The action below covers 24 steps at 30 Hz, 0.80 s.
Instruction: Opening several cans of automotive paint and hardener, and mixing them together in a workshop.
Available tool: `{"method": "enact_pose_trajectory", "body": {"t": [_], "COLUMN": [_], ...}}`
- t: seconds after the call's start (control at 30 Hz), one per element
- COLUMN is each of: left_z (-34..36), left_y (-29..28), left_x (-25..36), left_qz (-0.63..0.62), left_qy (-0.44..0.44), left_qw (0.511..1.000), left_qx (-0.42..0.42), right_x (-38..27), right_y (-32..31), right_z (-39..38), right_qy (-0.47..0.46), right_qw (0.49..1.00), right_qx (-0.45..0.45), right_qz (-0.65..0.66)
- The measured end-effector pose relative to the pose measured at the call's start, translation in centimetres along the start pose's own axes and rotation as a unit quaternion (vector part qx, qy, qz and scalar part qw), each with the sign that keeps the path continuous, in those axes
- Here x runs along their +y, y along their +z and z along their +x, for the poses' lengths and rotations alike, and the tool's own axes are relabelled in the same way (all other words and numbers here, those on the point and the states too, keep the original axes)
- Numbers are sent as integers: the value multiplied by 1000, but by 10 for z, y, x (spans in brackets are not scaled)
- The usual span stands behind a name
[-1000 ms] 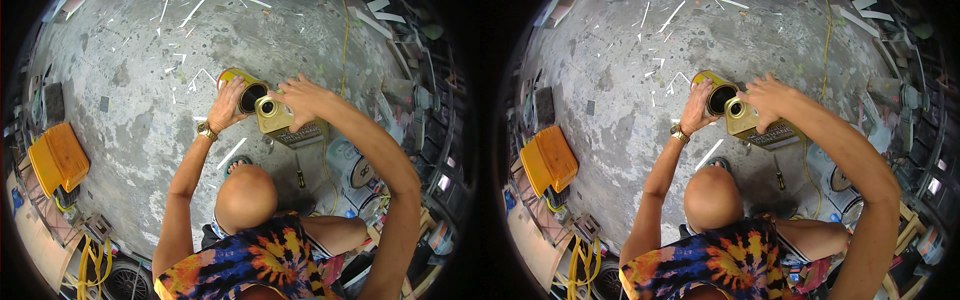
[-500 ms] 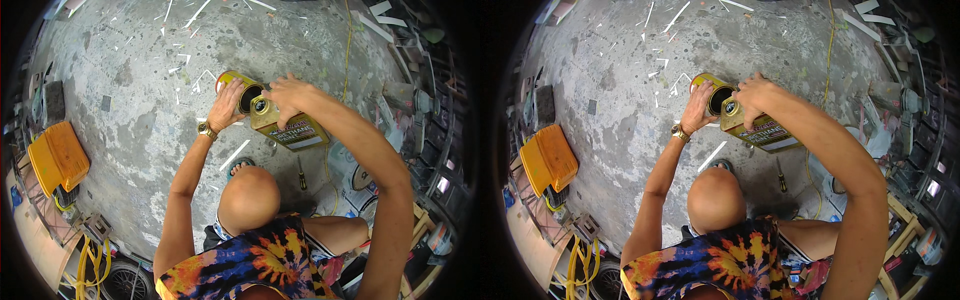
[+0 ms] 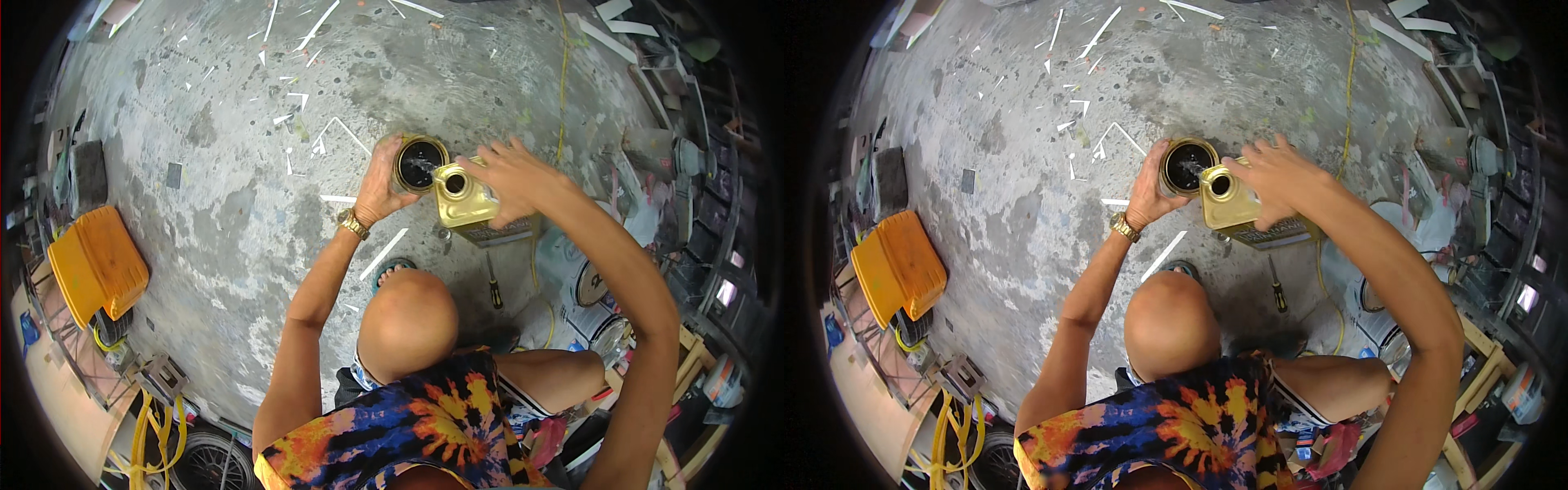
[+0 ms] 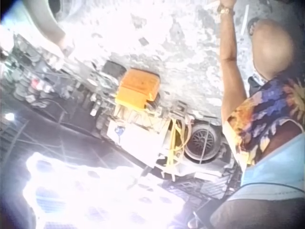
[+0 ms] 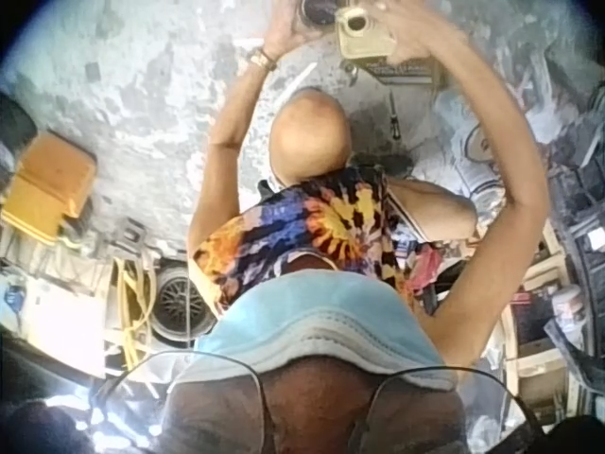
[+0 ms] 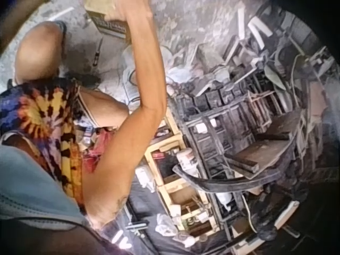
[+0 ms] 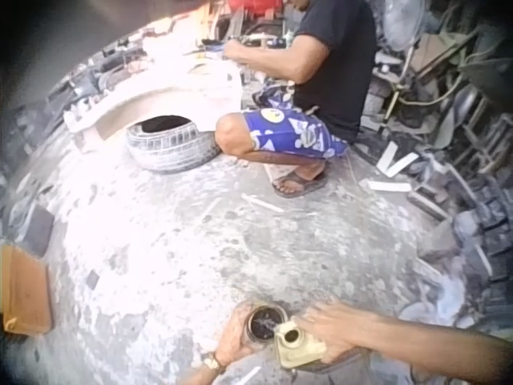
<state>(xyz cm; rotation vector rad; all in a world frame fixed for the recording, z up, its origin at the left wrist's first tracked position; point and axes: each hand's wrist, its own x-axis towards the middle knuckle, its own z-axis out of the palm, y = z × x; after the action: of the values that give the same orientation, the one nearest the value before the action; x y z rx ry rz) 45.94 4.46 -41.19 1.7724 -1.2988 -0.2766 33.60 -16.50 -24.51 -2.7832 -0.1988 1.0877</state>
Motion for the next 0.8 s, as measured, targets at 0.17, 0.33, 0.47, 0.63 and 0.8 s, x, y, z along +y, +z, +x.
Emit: {"method": "enact_pose_trajectory", "body": {"t": [0.17,0.33,0.47,0.63,0.8], "left_z": [-7,-19,-20,-21,-22], "left_y": [14,18,26,27,24], "left_x": [28,60,79,85,90], "left_qz": [-130,-155,-174,-89,-79], "left_qy": [-131,-135,-110,-116,-74], "left_qw": [981,977,978,986,993], "left_qx": [57,60,43,77,40], "right_x": [13,4,-4,-8,2], "right_y": [33,79,109,132,137], "right_z": [-72,-122,-144,-154,-155], "right_qy": [45,89,121,107,96], "right_qw": [992,981,977,963,953], "right_qx": [96,144,147,225,262], "right_qz": [71,90,91,99,115]}}
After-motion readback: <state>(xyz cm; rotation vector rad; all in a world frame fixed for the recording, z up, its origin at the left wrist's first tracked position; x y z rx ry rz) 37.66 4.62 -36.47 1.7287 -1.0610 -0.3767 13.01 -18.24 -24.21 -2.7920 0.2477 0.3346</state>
